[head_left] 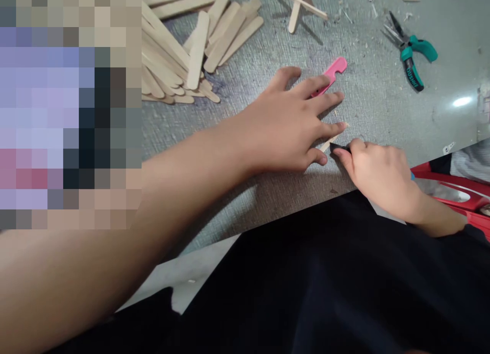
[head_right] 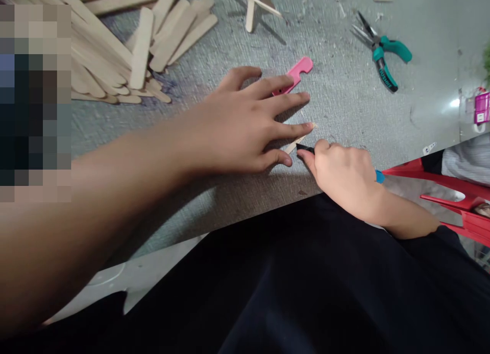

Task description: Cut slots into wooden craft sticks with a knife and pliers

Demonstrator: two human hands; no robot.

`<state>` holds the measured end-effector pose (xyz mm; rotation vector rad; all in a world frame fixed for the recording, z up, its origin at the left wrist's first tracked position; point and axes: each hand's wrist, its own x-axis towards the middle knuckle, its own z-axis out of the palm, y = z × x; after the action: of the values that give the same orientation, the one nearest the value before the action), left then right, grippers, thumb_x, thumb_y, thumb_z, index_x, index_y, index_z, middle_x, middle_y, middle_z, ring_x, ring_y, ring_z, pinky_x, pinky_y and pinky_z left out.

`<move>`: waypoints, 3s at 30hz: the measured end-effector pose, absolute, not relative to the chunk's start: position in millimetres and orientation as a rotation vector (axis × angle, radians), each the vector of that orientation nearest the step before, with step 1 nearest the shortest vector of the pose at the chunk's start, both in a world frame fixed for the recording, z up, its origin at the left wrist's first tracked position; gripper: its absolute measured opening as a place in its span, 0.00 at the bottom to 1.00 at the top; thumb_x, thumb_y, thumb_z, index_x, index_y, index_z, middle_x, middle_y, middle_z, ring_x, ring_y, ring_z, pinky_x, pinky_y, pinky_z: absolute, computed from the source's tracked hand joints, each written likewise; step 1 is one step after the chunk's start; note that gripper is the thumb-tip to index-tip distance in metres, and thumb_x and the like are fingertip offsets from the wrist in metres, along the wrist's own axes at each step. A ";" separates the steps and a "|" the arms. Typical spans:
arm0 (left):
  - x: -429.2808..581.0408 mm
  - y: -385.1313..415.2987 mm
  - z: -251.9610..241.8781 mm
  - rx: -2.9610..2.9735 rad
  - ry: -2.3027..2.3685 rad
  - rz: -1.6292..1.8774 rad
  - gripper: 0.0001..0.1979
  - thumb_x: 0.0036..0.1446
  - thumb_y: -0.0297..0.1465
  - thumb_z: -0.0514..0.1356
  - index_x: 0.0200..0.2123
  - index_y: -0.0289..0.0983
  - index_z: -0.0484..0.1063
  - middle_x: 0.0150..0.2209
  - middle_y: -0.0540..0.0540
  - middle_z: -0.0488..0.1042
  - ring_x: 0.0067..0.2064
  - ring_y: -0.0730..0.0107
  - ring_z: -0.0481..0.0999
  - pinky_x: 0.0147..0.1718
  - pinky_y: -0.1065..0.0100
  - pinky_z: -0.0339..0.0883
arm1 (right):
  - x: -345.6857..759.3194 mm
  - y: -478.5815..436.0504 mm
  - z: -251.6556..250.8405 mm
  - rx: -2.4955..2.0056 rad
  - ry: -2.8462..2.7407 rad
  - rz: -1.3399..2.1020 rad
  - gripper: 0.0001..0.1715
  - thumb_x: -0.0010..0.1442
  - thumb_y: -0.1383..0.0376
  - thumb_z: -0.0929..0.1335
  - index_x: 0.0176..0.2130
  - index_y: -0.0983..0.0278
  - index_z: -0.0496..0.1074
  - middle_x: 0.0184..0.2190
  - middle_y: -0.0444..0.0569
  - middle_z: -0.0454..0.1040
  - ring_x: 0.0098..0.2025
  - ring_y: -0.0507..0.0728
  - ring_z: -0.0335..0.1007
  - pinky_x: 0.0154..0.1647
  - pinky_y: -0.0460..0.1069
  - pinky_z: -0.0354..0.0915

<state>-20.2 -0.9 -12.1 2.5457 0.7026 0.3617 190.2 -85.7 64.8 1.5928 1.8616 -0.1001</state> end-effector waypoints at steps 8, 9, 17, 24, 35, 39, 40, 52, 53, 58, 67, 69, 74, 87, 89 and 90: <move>-18.3 -2.2 -10.3 2.590 0.731 0.295 0.29 0.76 0.45 0.66 0.76 0.50 0.83 0.87 0.40 0.68 0.88 0.22 0.60 0.85 0.19 0.49 | 201.4 -89.2 55.7 1.631 1.981 -0.113 0.36 0.91 0.51 0.56 0.53 0.71 0.83 0.44 0.67 0.91 0.39 0.66 0.88 0.34 0.55 0.44; -18.6 -2.3 -10.6 2.593 0.734 0.301 0.29 0.76 0.46 0.67 0.75 0.50 0.83 0.87 0.41 0.68 0.88 0.23 0.60 0.85 0.19 0.50 | 203.1 -89.8 55.0 1.625 1.996 -0.113 0.36 0.91 0.51 0.56 0.53 0.71 0.83 0.43 0.66 0.91 0.39 0.66 0.88 0.34 0.55 0.44; -20.2 -1.9 -8.5 2.636 0.731 0.269 0.29 0.79 0.48 0.65 0.77 0.51 0.82 0.87 0.41 0.67 0.88 0.23 0.60 0.85 0.20 0.51 | 207.4 -81.7 64.3 1.480 2.039 -0.143 0.35 0.91 0.51 0.57 0.54 0.71 0.83 0.43 0.66 0.90 0.41 0.67 0.89 0.34 0.56 0.44; -20.2 -2.2 -10.6 2.591 0.723 0.298 0.30 0.76 0.47 0.66 0.77 0.54 0.81 0.88 0.42 0.67 0.88 0.23 0.60 0.85 0.19 0.49 | 200.1 -79.5 68.2 1.467 1.977 -0.135 0.36 0.91 0.51 0.56 0.57 0.73 0.82 0.44 0.70 0.90 0.43 0.69 0.89 0.34 0.56 0.44; -16.3 -3.5 -4.8 2.602 0.744 0.238 0.30 0.78 0.47 0.65 0.77 0.44 0.82 0.89 0.34 0.64 0.89 0.18 0.59 0.85 0.16 0.49 | 206.2 -85.2 59.5 1.640 1.986 -0.155 0.37 0.90 0.51 0.55 0.56 0.71 0.83 0.43 0.67 0.90 0.40 0.67 0.88 0.34 0.56 0.45; -19.0 -2.2 -13.0 2.546 0.732 0.361 0.32 0.73 0.51 0.68 0.77 0.58 0.81 0.86 0.44 0.71 0.88 0.21 0.60 0.85 0.17 0.48 | 216.0 -76.4 63.7 1.558 2.009 -0.168 0.37 0.90 0.50 0.56 0.55 0.69 0.84 0.44 0.66 0.90 0.41 0.67 0.87 0.36 0.56 0.45; -19.5 -1.8 -14.4 2.530 0.730 0.375 0.31 0.73 0.52 0.68 0.76 0.60 0.81 0.86 0.45 0.71 0.88 0.20 0.60 0.85 0.17 0.47 | 217.9 -73.9 64.4 1.528 2.020 -0.170 0.37 0.90 0.49 0.56 0.55 0.69 0.85 0.44 0.66 0.90 0.42 0.68 0.87 0.37 0.56 0.45; -19.4 -1.3 -13.4 2.517 0.731 0.352 0.31 0.74 0.52 0.65 0.77 0.58 0.81 0.85 0.45 0.71 0.87 0.19 0.60 0.85 0.16 0.46 | 208.6 -62.3 73.8 1.401 1.988 -0.171 0.39 0.90 0.48 0.56 0.58 0.70 0.86 0.45 0.68 0.90 0.44 0.70 0.88 0.37 0.57 0.47; -19.7 -1.3 -13.4 2.510 0.729 0.357 0.31 0.74 0.52 0.65 0.77 0.59 0.81 0.85 0.45 0.72 0.87 0.19 0.60 0.85 0.16 0.46 | 208.2 -63.5 73.4 1.417 1.991 -0.162 0.39 0.90 0.48 0.56 0.58 0.71 0.86 0.45 0.68 0.90 0.44 0.70 0.88 0.36 0.57 0.47; -19.3 -1.5 -16.0 2.508 0.742 0.364 0.31 0.75 0.56 0.62 0.74 0.57 0.84 0.86 0.45 0.70 0.87 0.20 0.60 0.85 0.17 0.46 | 206.5 -73.7 69.1 1.491 2.018 -0.119 0.39 0.90 0.49 0.56 0.56 0.71 0.85 0.42 0.68 0.89 0.43 0.71 0.89 0.36 0.57 0.46; -18.2 -2.7 -20.2 2.522 0.764 0.411 0.30 0.74 0.57 0.64 0.73 0.60 0.83 0.85 0.47 0.72 0.88 0.22 0.61 0.85 0.19 0.48 | 206.7 -82.1 53.3 1.717 2.002 -0.212 0.37 0.90 0.50 0.55 0.57 0.70 0.82 0.46 0.66 0.90 0.43 0.68 0.88 0.36 0.57 0.46; -18.5 -3.6 -18.2 2.524 0.773 0.401 0.30 0.74 0.57 0.64 0.73 0.60 0.83 0.85 0.47 0.72 0.88 0.24 0.61 0.85 0.19 0.49 | 209.1 -81.8 52.6 1.738 2.018 -0.236 0.37 0.90 0.50 0.54 0.56 0.69 0.83 0.46 0.66 0.90 0.42 0.68 0.88 0.36 0.57 0.46; -18.7 -6.1 -13.6 2.519 0.771 0.387 0.30 0.73 0.57 0.67 0.73 0.58 0.82 0.85 0.45 0.72 0.87 0.21 0.63 0.84 0.17 0.51 | 215.6 -78.1 57.3 1.681 2.073 -0.284 0.37 0.90 0.50 0.55 0.56 0.67 0.85 0.44 0.64 0.90 0.41 0.67 0.85 0.38 0.57 0.48; -20.0 -7.1 -17.1 2.538 0.763 0.401 0.28 0.75 0.60 0.65 0.69 0.56 0.82 0.85 0.43 0.71 0.87 0.25 0.64 0.85 0.18 0.51 | 214.4 -72.4 64.5 1.536 2.091 -0.223 0.41 0.90 0.46 0.56 0.57 0.66 0.89 0.44 0.64 0.91 0.40 0.69 0.84 0.38 0.58 0.48; -19.2 -7.1 -15.1 2.545 0.767 0.371 0.29 0.76 0.61 0.63 0.69 0.54 0.83 0.86 0.43 0.70 0.87 0.25 0.63 0.85 0.18 0.50 | 212.6 -73.9 64.9 1.561 2.081 -0.214 0.42 0.90 0.45 0.56 0.57 0.66 0.89 0.44 0.65 0.91 0.41 0.69 0.84 0.37 0.58 0.48; -18.5 -7.0 -13.5 2.554 0.773 0.340 0.30 0.77 0.61 0.62 0.69 0.52 0.83 0.87 0.41 0.68 0.88 0.24 0.63 0.85 0.18 0.50 | 211.4 -74.6 65.1 1.576 2.070 -0.212 0.42 0.90 0.45 0.56 0.57 0.66 0.89 0.44 0.65 0.91 0.41 0.69 0.85 0.37 0.58 0.48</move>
<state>-18.5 -7.0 -13.5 2.5541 0.7731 0.3402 211.4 -74.6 65.1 1.5759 2.0704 -0.2125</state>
